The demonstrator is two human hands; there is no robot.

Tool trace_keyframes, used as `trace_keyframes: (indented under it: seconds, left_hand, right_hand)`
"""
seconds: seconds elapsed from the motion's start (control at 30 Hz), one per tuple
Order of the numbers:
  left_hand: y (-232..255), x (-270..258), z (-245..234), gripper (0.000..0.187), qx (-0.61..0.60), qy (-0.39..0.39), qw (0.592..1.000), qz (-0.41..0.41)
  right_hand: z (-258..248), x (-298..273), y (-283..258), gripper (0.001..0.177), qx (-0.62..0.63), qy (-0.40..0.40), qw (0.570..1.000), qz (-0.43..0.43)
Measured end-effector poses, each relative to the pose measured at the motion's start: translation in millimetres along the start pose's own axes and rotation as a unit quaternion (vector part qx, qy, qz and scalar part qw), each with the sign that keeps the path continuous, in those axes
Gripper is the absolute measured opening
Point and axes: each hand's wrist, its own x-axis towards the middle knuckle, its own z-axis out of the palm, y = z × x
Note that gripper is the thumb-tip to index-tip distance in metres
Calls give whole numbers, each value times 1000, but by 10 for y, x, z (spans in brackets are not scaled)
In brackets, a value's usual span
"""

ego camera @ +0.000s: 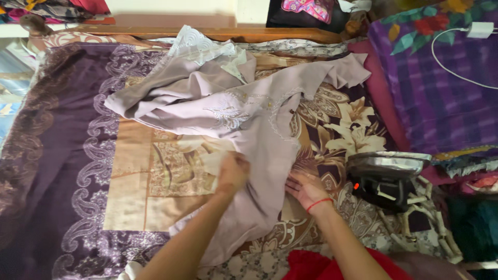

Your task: The person irons a light-colored garment on a bed. They use an electric iron to smooth the fabric, frequently adjusting the garment's position and folding sections to reach different areas.

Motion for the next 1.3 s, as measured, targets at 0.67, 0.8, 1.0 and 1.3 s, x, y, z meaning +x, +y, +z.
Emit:
trace_keyframes:
  seconds: [0.67, 0.8, 1.0, 1.3]
  left_hand:
    - [376, 1264, -75, 51, -143, -72, 978, -130]
    - [164, 565, -271, 65, 133, -34, 991, 7]
    - [296, -105, -819, 46, 227, -139, 959, -96]
    - [-542, -492, -540, 35, 65, -97, 992, 40]
  right_hand:
    - [-2, 1475, -705, 37, -197, 220, 930, -218]
    - [51, 1117, -192, 54, -264, 255, 906, -212]
    - [537, 142, 559, 74, -399, 190, 853, -279]
    - [806, -417, 684, 41, -247, 98, 961, -77]
